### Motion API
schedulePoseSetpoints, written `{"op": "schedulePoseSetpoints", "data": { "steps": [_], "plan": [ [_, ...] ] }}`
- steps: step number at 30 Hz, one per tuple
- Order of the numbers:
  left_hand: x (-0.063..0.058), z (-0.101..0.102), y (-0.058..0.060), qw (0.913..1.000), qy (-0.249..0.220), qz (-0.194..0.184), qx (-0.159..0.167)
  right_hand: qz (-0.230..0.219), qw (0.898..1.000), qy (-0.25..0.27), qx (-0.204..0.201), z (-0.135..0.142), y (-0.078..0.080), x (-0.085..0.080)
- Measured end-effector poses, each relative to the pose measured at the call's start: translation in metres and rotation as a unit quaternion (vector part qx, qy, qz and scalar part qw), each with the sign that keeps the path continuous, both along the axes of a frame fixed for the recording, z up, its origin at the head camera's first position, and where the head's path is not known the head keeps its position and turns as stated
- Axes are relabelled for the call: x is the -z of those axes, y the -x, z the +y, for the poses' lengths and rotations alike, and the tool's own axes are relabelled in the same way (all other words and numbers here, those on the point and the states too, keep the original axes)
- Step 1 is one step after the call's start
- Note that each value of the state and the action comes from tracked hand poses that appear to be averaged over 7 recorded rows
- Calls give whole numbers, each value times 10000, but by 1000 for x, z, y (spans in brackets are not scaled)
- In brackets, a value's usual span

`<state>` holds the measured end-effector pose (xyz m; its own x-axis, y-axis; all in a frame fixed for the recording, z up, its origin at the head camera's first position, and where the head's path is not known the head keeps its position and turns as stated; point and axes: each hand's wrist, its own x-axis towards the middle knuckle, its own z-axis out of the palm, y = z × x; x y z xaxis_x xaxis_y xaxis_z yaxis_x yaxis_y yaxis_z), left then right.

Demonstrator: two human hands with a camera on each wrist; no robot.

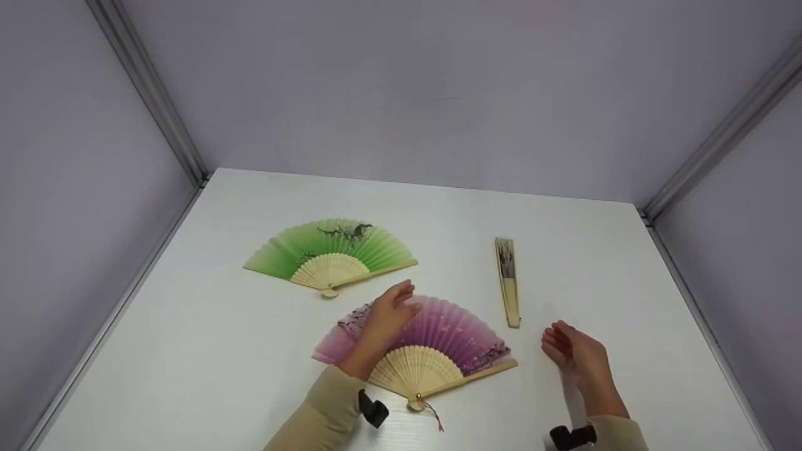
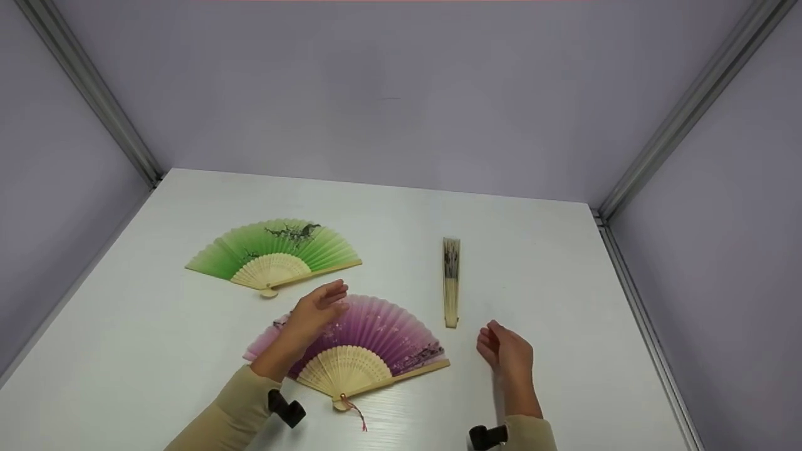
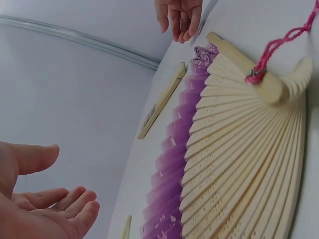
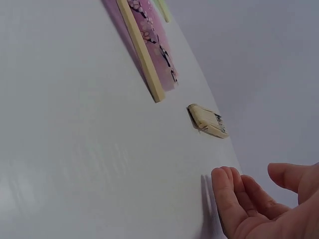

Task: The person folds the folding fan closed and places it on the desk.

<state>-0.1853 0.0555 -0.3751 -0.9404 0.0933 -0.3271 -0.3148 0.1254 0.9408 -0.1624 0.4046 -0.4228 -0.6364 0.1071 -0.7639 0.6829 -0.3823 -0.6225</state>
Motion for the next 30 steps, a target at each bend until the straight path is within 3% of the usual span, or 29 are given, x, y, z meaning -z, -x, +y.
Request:
{"op": "schedulePoseSetpoints", "data": {
  "steps": [8,23,30],
  "plan": [
    [-4,-48,-17,9970,201,-462,-594,-188,9984,481,209,1,-18,-4],
    [-12,-110,-57,9839,523,-952,-1422,-506,9972,266,-485,-31,-44,-8],
    [-11,-129,-71,9773,833,-1324,-1430,-676,9948,212,-737,-44,-59,-7]
  ]
}}
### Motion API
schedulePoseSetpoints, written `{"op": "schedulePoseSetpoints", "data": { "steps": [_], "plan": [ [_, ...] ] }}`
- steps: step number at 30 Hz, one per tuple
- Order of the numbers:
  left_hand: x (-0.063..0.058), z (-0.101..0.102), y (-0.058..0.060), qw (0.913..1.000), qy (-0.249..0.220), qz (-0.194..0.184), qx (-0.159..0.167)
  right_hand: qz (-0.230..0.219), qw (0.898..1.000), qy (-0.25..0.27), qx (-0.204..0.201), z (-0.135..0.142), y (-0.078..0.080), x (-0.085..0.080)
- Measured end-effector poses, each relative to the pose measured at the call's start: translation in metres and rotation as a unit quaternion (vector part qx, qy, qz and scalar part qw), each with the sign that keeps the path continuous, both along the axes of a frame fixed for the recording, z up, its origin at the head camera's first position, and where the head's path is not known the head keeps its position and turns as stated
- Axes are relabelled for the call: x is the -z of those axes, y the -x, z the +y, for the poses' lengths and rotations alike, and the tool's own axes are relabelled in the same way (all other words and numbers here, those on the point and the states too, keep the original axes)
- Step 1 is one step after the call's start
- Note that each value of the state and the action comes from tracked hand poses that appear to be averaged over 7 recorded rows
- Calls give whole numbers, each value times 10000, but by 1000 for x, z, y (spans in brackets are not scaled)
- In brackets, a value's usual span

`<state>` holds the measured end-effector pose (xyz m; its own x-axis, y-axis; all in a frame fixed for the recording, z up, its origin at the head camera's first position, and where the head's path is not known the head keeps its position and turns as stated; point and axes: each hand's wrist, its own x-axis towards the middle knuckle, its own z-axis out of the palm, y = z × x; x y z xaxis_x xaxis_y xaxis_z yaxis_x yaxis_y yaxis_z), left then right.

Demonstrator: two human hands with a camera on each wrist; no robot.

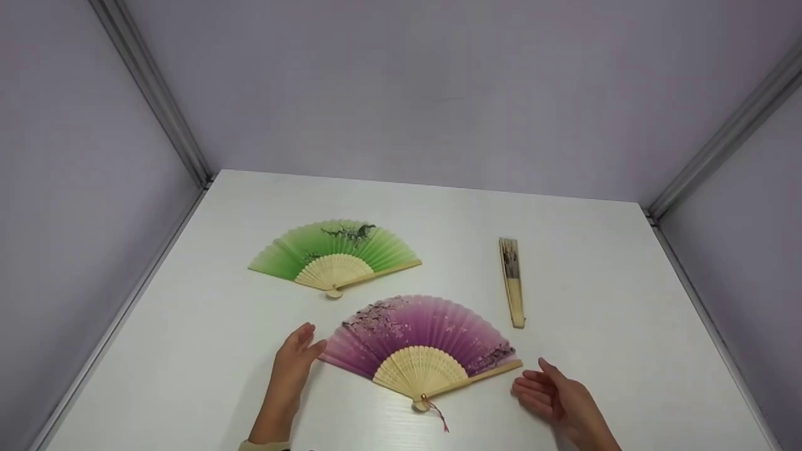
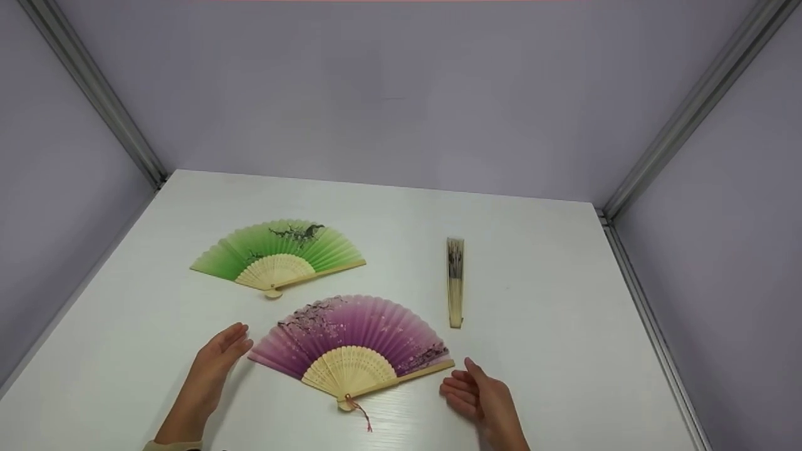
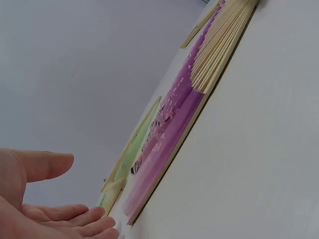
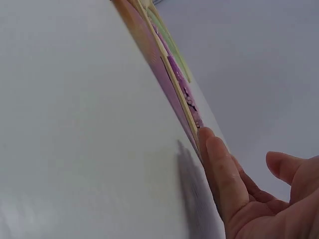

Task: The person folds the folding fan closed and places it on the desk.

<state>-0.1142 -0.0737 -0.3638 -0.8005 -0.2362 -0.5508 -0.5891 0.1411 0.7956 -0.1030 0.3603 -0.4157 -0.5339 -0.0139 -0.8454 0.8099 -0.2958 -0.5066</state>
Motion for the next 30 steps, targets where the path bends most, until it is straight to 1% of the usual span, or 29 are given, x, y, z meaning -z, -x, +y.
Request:
{"op": "schedulePoseSetpoints", "data": {
  "steps": [5,8,10,12,15,20,25,28,30],
  "plan": [
    [-2,-5,-8,9998,67,-172,-118,-144,9996,7,-224,-14,-10,0],
    [-1,-4,-11,9996,86,-233,-145,-251,9989,246,-314,-24,-14,0],
    [-1,-3,-14,9995,93,-254,-176,-265,9974,469,-475,-30,-17,-1],
    [0,-2,-17,9994,70,-240,-225,-255,9953,676,-651,-35,-18,-2],
    [1,-1,-21,9994,72,-217,-254,-191,9922,842,-894,-42,-17,-3],
    [2,3,-23,9993,225,-229,-188,-178,9881,983,-1169,-53,-16,-3],
    [2,5,-25,9995,171,-151,-235,-46,9842,1259,-1245,-64,-17,-4],
    [2,6,-25,9997,68,-68,-230,55,9827,1429,-1179,-70,-17,-4],
    [2,6,-26,9997,24,-18,-230,41,9832,1446,-1109,-75,-18,-4]
  ]
}}
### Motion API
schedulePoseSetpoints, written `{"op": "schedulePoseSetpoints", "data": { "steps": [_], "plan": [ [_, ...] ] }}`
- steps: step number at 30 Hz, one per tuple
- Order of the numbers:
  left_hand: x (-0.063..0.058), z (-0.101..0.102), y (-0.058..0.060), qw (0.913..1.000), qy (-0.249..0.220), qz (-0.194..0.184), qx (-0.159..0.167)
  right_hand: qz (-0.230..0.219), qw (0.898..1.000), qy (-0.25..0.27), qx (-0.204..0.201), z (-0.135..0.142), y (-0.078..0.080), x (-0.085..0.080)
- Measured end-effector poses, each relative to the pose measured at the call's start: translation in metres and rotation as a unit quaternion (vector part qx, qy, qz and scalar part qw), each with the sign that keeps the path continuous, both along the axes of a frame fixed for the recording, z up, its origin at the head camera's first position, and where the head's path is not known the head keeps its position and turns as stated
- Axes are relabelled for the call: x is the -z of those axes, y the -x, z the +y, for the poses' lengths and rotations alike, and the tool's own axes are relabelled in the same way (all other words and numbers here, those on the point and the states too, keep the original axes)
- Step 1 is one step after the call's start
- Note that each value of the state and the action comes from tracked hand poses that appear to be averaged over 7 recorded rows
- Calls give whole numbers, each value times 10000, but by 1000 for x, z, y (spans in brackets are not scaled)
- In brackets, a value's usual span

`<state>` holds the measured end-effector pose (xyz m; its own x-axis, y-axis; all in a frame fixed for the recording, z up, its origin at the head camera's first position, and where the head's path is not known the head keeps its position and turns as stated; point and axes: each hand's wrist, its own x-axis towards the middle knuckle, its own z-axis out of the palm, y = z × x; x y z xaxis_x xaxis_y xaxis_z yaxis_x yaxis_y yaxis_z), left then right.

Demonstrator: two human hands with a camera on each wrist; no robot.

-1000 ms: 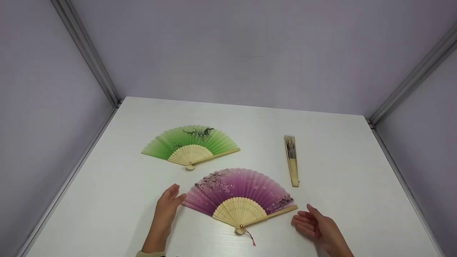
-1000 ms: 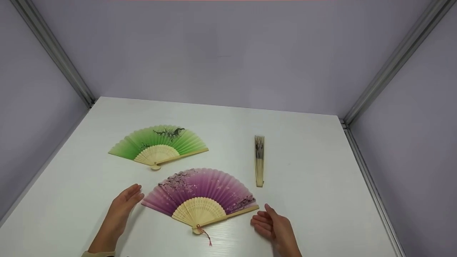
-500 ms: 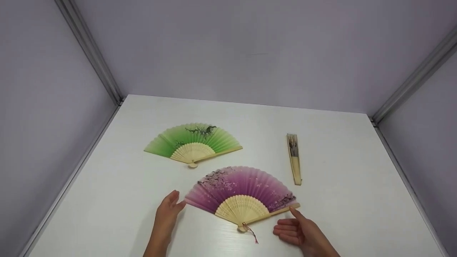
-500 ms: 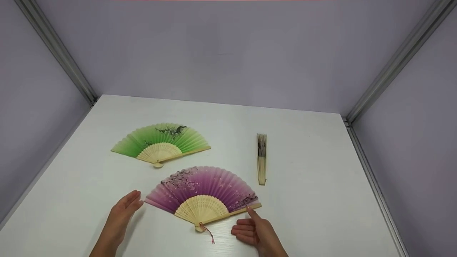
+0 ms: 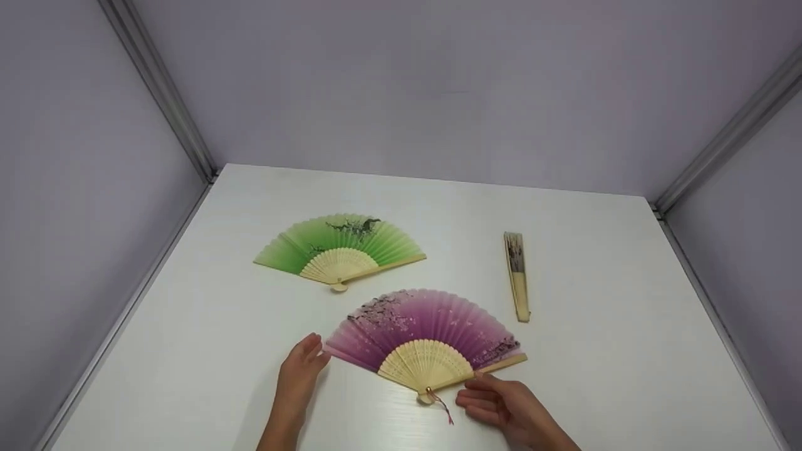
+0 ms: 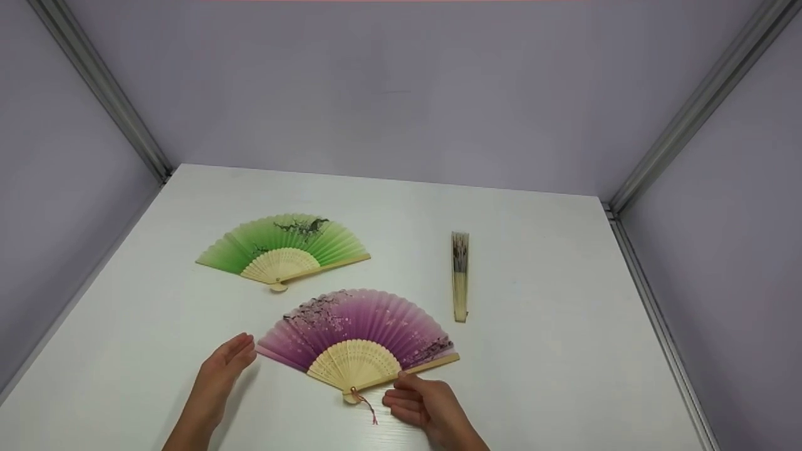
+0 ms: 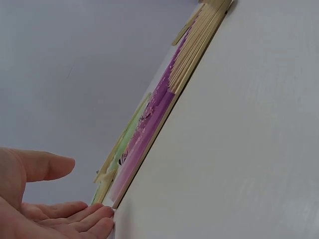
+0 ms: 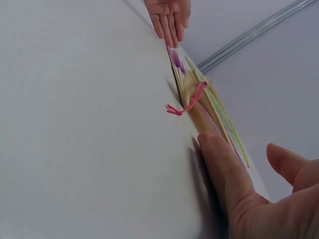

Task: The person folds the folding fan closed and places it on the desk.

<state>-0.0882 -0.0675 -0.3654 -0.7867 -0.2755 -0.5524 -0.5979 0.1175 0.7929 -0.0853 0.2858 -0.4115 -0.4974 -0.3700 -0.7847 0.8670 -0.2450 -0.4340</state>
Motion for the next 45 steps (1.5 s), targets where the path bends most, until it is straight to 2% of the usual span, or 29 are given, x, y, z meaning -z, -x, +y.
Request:
{"op": "schedulePoseSetpoints", "data": {
  "steps": [9,19,28,35,41,45],
  "plan": [
    [4,0,1,10000,1,53,-57,-145,9990,244,342,-19,-2,2],
    [8,0,-1,9999,-24,86,-119,-120,9969,554,538,-35,-2,4],
    [8,2,0,9998,86,-33,-162,-108,9952,555,797,-42,-5,6],
    [9,-2,-1,9999,-14,68,-126,-93,9934,724,885,-45,-8,7],
    [9,-8,0,9989,-324,100,-326,-125,9906,843,1074,-44,-9,8],
    [10,-8,2,9966,-491,141,-649,-103,9888,927,1169,-42,-8,8]
  ]
}}
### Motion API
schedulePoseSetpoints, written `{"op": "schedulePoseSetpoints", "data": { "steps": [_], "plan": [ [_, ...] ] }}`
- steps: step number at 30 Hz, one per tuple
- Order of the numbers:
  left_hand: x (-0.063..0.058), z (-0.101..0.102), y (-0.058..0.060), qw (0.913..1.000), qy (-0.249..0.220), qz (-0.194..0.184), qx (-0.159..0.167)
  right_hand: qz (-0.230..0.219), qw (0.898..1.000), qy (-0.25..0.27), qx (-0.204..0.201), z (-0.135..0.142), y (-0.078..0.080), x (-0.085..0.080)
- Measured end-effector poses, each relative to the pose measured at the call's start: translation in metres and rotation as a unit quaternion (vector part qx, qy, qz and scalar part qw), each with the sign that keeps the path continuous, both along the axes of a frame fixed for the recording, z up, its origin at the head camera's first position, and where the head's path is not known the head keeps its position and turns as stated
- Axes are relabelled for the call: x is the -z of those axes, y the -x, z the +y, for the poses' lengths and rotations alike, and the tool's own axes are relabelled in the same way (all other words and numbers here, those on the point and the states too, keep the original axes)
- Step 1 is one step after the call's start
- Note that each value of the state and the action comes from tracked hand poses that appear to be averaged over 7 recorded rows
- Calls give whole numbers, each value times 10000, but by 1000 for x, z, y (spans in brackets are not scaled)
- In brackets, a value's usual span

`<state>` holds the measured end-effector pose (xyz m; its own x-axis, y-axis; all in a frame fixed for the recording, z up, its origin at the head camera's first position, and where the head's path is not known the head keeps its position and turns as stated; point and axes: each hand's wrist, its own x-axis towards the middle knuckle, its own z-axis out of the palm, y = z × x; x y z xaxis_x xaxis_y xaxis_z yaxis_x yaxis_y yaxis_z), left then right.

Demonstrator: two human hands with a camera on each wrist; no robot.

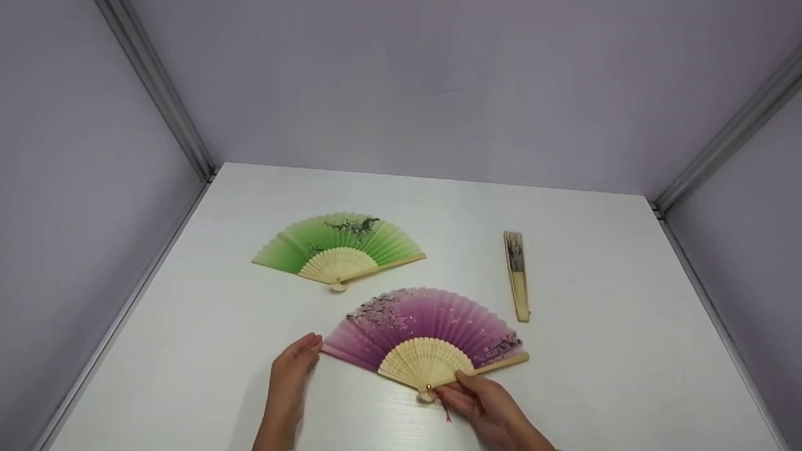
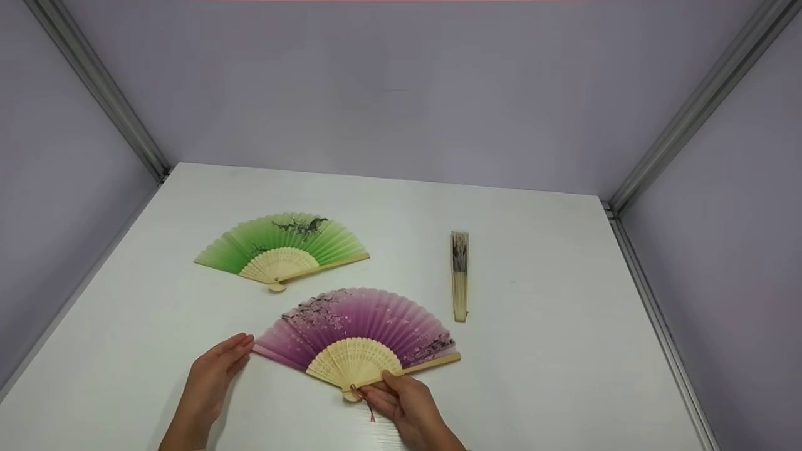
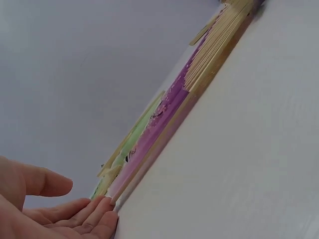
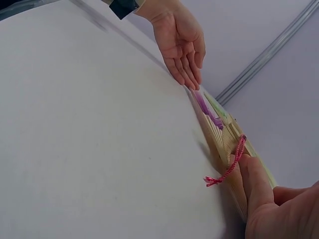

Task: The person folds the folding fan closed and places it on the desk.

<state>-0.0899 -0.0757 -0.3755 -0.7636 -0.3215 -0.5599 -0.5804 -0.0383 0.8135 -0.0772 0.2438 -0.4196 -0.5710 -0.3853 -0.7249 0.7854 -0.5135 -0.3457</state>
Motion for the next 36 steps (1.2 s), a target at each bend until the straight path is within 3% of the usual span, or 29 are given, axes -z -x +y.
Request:
{"op": "schedulePoseSetpoints", "data": {
  "steps": [13,18,24,29,36],
  "plan": [
    [3,-1,2,9967,-384,186,-691,361,9993,38,59,5,4,-5],
    [4,2,6,9949,-382,41,-932,488,9988,-4,28,7,4,-8],
    [5,5,7,9856,-1121,21,-1267,570,9982,-149,118,4,5,-12],
    [8,12,5,9753,-1805,185,-1261,693,9970,-275,219,1,7,-14],
    [11,34,6,9727,-2044,250,-1068,797,9951,-445,375,-6,11,-16]
  ]
}}
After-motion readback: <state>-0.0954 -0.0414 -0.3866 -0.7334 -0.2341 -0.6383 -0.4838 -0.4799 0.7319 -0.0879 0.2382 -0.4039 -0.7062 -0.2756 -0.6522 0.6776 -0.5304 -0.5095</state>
